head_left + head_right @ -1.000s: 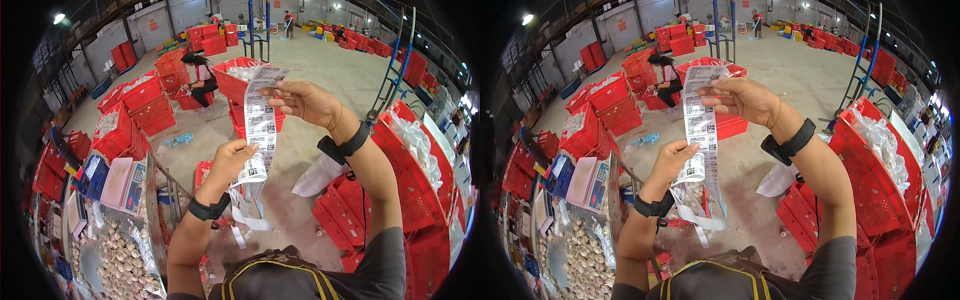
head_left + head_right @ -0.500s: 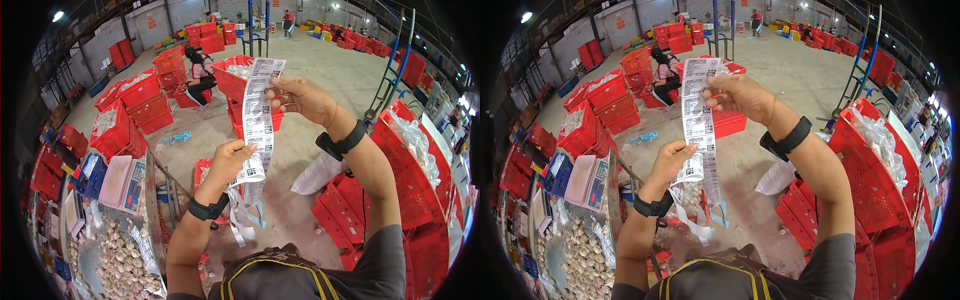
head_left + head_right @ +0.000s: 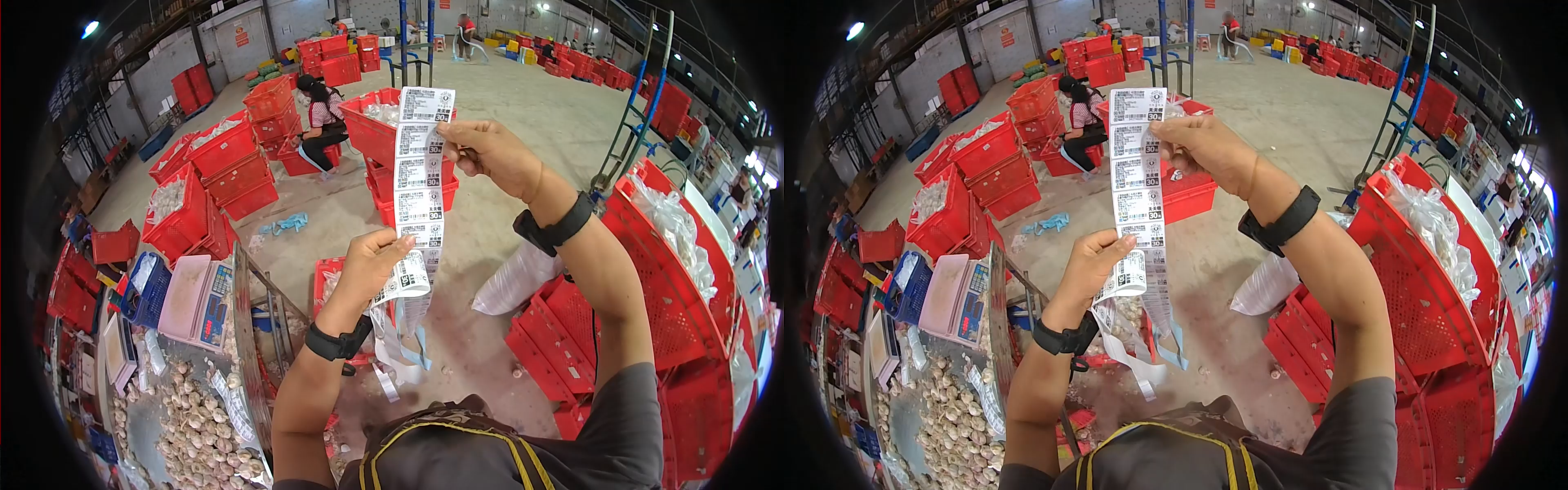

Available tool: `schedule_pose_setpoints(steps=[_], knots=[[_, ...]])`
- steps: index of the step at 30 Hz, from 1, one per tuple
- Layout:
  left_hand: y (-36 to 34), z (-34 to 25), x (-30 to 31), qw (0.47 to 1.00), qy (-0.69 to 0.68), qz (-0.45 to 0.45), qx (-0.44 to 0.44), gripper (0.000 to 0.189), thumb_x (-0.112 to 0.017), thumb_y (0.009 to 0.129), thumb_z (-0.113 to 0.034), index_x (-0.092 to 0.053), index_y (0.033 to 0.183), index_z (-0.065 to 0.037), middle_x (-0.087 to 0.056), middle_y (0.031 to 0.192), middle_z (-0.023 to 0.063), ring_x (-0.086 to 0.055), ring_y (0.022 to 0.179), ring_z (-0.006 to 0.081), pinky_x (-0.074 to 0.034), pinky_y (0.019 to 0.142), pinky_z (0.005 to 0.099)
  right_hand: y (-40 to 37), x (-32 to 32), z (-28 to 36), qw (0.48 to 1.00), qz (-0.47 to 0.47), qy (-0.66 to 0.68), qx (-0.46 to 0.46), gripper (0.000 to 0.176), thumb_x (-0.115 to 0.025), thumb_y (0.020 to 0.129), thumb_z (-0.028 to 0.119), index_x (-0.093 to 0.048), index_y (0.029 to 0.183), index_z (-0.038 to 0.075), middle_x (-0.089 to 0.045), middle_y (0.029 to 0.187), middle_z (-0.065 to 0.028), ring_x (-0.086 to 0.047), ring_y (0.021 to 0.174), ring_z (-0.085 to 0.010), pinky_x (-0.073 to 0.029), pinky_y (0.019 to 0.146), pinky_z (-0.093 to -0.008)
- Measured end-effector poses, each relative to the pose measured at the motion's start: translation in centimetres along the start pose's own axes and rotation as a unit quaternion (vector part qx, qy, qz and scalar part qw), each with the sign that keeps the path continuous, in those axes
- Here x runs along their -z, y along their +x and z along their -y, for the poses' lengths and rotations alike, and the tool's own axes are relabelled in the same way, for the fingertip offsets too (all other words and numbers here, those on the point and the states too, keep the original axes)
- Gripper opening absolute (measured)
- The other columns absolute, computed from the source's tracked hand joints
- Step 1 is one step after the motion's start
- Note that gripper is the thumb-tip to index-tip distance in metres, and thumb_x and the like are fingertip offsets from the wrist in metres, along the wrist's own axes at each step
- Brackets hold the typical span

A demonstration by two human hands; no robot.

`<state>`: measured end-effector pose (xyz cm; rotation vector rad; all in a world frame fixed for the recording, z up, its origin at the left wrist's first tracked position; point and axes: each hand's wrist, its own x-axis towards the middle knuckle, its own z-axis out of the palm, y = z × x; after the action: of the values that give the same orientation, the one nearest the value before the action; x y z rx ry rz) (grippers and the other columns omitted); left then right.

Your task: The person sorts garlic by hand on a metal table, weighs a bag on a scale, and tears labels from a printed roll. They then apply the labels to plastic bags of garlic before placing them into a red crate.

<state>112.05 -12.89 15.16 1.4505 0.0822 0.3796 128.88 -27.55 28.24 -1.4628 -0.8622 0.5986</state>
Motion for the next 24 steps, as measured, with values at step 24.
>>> schedule_pose_setpoints(steps=[24], knots=[[0.6,1.2,-1.1,1.0,0.016,0.008,0.02,0.02,-0.063,0.091,-0.016,-0.067,0.097,0.003,-0.066,0.085,0.0012,-0.059,0.073,0.0048,-0.046,0.063,0.0205,0.4,1.7,-1.1,0.999,0.035,-0.013,0.018,0.028,-0.062,0.091,0.031,-0.061,0.07,0.012,-0.052,0.065,0.0054,-0.041,0.053,-0.0035,-0.031,0.048,-0.0199]])
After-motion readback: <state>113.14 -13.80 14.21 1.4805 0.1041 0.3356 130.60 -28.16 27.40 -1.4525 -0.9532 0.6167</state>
